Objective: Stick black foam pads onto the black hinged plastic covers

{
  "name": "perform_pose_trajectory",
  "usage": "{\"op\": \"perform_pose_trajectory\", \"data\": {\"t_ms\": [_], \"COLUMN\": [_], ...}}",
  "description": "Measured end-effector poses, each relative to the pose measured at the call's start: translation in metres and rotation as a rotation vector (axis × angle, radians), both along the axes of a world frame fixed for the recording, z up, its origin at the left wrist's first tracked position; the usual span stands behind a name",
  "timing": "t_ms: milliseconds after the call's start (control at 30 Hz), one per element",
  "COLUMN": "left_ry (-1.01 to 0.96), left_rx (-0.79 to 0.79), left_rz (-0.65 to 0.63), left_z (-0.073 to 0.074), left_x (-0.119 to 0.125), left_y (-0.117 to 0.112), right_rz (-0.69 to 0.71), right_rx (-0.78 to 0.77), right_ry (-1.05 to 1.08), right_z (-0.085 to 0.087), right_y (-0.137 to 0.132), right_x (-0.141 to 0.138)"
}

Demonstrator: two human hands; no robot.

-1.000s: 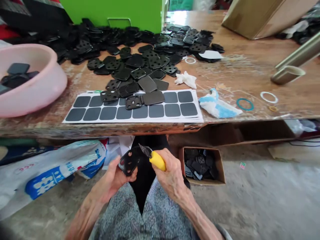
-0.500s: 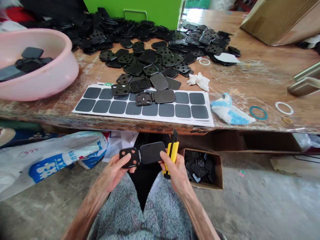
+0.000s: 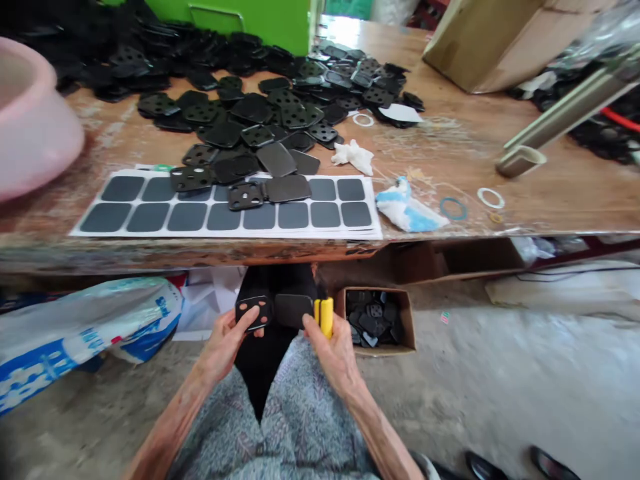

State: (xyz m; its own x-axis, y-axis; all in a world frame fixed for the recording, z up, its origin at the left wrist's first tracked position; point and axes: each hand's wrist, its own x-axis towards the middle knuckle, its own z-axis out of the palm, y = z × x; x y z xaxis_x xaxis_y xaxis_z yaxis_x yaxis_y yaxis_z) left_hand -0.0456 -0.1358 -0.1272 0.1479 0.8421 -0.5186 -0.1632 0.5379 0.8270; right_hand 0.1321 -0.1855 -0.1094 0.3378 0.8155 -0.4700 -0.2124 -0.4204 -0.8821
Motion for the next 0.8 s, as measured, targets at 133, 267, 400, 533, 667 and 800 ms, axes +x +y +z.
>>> {"op": "perform_pose_trajectory", "data": {"t_ms": [133, 267, 400, 533, 667, 800], "left_ry": [-0.021, -0.076, -0.013, -0.050, -0.074, -0.043], "left_rx": [-0.045, -0.147, -0.171, -0.166, -0.171, -0.163], "left_rz": [-0.187, -0.342, -0.312, -0.308, -0.319, -0.401], "left_z": [-0.008, -0.011, -0.016, -0.022, -0.029, -0.031], "left_x": [0.023, 0.031, 0.033, 0.041, 0.062, 0.093], "left_y": [0.002, 0.006, 0.006, 0.005, 0.007, 0.012], "right_rz": [-0.172, -0.423, -0.608, -0.736, -0.772, -0.780], "right_rx": [-0.012, -0.042, -0.088, -0.192, -0.259, -0.299], "right_ry": [0.054, 0.011, -0.003, 0.013, 0.056, 0.099], "right_z": [-0.011, -0.030, -0.061, -0.099, -0.128, -0.148], "right_y": [-0.017, -0.037, -0.058, -0.071, -0.086, -0.099], "right_x": [0.024, 0.075, 0.119, 0.136, 0.135, 0.128]}}
